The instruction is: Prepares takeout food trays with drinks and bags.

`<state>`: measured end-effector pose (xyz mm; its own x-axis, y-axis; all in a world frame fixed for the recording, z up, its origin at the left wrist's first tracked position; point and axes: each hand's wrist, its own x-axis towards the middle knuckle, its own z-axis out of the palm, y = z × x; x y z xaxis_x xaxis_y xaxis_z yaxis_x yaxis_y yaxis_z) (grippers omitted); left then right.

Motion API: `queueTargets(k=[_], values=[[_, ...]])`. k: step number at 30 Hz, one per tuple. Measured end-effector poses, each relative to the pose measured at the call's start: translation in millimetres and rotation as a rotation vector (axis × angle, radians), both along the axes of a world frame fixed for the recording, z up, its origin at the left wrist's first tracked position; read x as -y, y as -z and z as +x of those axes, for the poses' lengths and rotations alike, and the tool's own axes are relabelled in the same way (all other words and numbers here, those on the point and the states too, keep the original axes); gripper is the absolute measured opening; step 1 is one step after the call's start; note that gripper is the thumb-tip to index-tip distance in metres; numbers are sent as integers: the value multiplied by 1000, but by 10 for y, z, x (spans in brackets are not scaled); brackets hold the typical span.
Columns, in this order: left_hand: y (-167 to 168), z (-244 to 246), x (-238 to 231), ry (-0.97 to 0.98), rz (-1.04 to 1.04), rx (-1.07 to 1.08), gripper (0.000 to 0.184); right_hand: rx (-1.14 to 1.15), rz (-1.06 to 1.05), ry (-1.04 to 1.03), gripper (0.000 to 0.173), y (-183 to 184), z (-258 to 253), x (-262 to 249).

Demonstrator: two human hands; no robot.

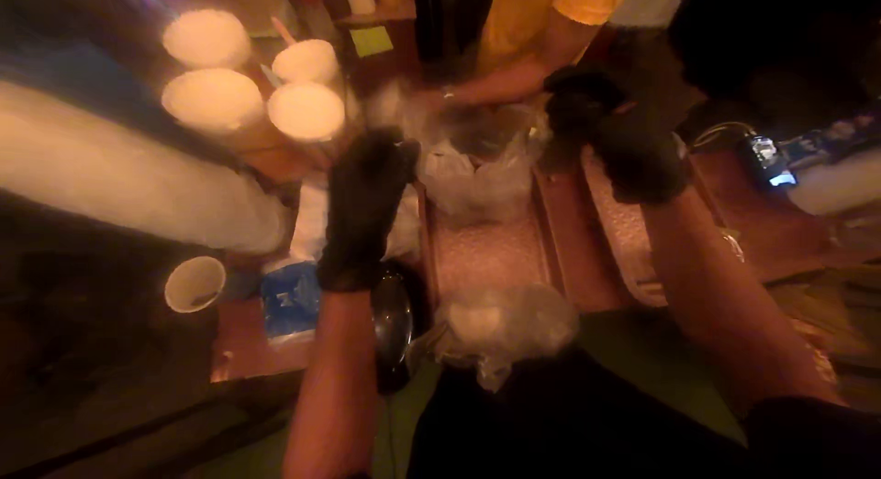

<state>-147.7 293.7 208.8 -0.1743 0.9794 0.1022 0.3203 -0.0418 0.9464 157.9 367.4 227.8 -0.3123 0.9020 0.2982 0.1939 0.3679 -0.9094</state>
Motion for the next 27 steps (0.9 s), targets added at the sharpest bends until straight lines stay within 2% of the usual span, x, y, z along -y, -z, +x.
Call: queueTargets(k=[2,4,7,9,10,12,14,16,20,23,27], values=[[7,-61,122,9,32,5,27,-69,41,155,29,222,160,97],[23,-104,238,-38,35,43,27,-104,-41,182,37,452,247,175],[73,-20,402,-135,10,72,26,-18,-272,52,58,773,291,110],[103,72,422,-155,-69,15,32,200,-328,-105,82,904,300,-83],[124,108,383,-145,-127,-38,37,327,-332,-175,92,883,277,-156],[225,167,295,-106,-234,-136,54,530,-342,-275,98,851,206,-172],[333,205,143,-91,-305,-200,79,744,-303,-335,94,921,154,-195],[417,241,-68,-78,-320,-197,92,886,-270,-391,90,987,80,-240],[572,247,-420,85,-339,-192,76,868,-199,-396,89,1201,6,-247],[564,245,-452,124,-352,-221,37,893,-218,-347,89,1263,-28,-215],[453,177,-270,116,-346,-194,25,983,-192,-356,88,1271,-19,-214]])
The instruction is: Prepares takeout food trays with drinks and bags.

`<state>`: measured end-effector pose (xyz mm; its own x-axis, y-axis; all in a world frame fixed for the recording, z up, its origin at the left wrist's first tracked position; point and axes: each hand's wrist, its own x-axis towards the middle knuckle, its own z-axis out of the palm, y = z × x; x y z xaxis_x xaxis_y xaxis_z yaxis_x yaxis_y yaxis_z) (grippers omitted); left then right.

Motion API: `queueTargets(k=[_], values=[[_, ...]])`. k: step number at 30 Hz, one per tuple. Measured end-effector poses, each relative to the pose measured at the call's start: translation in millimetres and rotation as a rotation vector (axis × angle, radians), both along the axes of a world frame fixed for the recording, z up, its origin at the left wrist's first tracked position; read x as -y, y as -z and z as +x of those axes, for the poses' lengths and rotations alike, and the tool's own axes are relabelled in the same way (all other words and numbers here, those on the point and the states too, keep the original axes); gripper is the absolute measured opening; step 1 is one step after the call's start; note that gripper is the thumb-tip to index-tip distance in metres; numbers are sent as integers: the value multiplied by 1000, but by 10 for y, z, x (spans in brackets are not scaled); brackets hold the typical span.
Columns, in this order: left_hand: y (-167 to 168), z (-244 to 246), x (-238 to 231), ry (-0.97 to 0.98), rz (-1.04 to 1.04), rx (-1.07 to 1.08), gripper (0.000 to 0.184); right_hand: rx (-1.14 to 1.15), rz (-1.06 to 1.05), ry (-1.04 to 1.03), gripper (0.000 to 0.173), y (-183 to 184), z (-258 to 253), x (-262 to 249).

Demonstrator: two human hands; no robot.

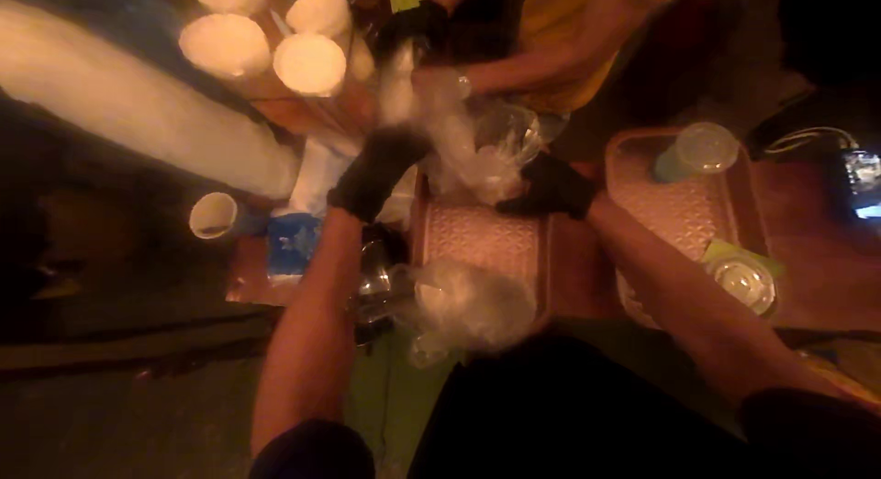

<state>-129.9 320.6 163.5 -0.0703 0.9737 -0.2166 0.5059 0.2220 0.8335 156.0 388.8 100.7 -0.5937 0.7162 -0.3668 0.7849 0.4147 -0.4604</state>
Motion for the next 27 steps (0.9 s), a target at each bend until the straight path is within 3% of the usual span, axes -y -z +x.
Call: queueTargets(k=[4,7,10,15,19,21,24,27], values=[[14,-5,110,-47,63,109,15,8,-14,-20,84,-63,27,92],[24,-42,224,36,78,209,11,-14,-20,-19,80,-105,72,217],[40,-114,318,158,75,265,17,-30,-30,-25,79,-97,133,334],[38,-183,371,154,69,175,19,-53,-86,32,79,-118,171,413],[-10,-419,581,128,147,160,41,-291,-172,93,86,-265,335,364],[-63,-511,912,-7,214,108,49,-451,-161,32,84,-221,546,230],[-252,-259,1641,-354,300,77,46,-540,-218,-10,80,-326,814,46],[-229,268,2237,-839,456,153,35,-666,-301,-14,56,-451,901,-147]])
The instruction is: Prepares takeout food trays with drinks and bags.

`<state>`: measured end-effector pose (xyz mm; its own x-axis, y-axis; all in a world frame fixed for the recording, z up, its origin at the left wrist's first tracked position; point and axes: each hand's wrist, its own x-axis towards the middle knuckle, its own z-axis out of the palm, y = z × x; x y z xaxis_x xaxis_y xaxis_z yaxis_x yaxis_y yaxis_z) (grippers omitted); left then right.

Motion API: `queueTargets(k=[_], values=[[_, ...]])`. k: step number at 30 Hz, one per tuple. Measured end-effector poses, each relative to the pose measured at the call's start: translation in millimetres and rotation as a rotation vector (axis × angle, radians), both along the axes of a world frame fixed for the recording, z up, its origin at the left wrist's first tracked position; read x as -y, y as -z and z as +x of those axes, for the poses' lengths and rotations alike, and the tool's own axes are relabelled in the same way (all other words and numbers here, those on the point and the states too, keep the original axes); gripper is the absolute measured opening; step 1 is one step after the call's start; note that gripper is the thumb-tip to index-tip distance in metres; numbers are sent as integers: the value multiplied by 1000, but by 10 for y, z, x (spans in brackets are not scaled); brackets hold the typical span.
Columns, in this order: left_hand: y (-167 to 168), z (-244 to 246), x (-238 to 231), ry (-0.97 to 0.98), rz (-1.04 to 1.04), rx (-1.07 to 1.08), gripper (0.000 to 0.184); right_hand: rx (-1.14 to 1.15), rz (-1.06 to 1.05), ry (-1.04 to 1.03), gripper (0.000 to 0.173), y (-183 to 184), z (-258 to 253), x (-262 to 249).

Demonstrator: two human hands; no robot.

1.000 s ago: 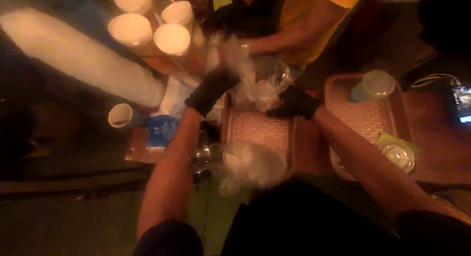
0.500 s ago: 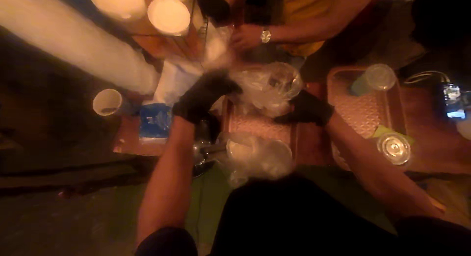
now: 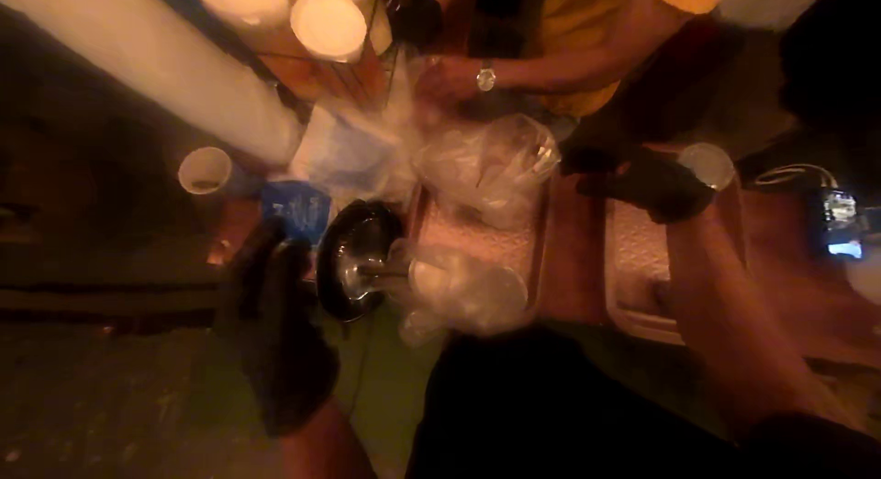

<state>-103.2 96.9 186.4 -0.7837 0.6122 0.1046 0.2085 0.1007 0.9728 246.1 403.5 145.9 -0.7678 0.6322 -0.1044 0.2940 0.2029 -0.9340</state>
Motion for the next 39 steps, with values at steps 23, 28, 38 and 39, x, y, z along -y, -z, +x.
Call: queueTargets(k=[23,28,38,39], values=[[1558,1878,-128,-530,-236,465,45,670,216,-42,36,50,-1341,-480],[1514,1906,-51,-571,-297,356,51,664,279,35,37,73,-1333,-407],[1219,1992,121,-519,-335,392,45,598,481,32,44,506,-1206,-504],[1234,1986,130,-504,-377,401,44,593,495,31,44,487,-1230,-533]])
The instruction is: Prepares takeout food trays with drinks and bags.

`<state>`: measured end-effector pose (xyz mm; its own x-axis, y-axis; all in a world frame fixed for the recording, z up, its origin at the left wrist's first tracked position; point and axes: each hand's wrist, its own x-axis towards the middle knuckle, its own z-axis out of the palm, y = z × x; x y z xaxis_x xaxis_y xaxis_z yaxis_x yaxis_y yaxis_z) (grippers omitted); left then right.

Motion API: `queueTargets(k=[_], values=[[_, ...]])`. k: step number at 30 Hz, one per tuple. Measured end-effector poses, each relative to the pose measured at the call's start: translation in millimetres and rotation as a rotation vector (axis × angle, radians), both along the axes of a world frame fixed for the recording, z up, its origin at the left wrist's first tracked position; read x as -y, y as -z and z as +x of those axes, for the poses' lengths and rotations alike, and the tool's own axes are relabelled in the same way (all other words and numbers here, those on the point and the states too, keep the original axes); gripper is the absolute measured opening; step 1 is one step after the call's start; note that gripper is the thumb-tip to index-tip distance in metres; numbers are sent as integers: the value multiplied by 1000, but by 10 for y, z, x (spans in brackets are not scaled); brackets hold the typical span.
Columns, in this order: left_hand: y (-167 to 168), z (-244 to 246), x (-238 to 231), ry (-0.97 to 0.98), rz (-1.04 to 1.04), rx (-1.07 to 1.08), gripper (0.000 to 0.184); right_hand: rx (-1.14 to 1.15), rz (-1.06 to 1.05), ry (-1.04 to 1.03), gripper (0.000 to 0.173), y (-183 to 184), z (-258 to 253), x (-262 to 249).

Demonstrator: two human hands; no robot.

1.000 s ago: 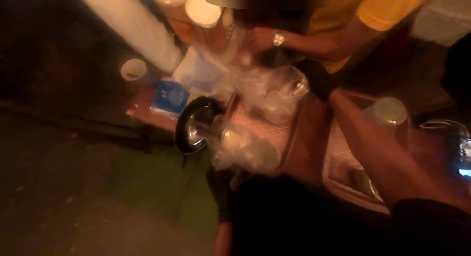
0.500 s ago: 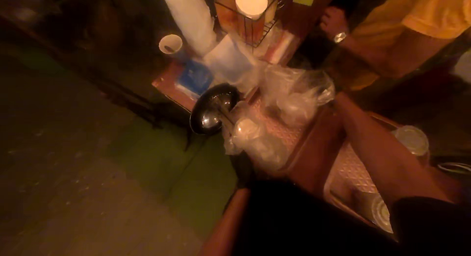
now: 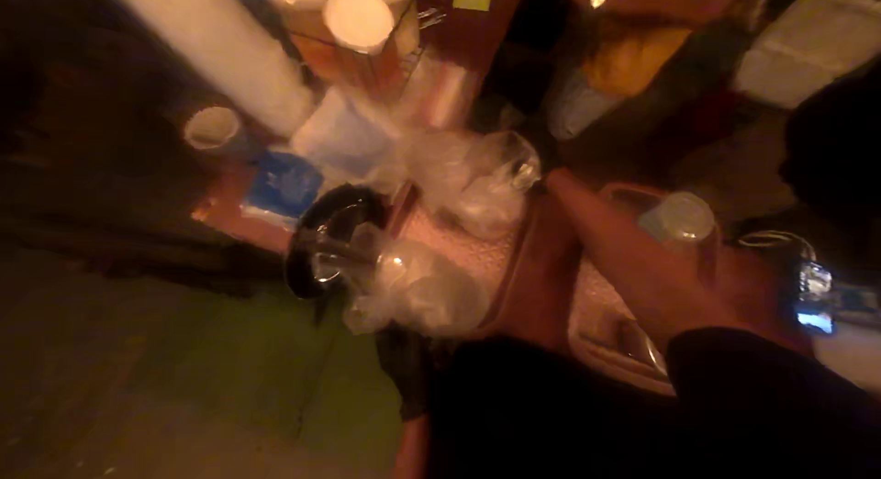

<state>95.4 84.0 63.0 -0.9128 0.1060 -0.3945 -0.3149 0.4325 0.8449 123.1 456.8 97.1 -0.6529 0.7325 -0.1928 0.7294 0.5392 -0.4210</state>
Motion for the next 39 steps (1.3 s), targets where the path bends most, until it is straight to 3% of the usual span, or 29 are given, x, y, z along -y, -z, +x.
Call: queueTargets(k=[4,16,19,23,28,33,37,39], values=[[-53,-6,-85,16,-79,35,44,46,-111,90,42,-309,-30,32],[-189,-142,-153,104,-321,-73,40,20,-134,17,42,-227,9,-101],[-227,-183,-131,121,-306,-108,40,163,-82,-101,44,5,80,-247],[-325,-310,-75,186,-320,-107,43,294,-145,-112,47,-61,258,-152],[-89,-585,-13,76,-234,-77,35,306,-231,19,40,-86,435,-12],[-112,-714,-40,134,-353,-3,37,293,-287,98,39,-92,496,71],[398,-836,108,161,-452,-80,36,194,-337,171,34,-74,518,109],[452,-879,123,196,-495,-62,36,143,-366,209,35,-118,520,153]])
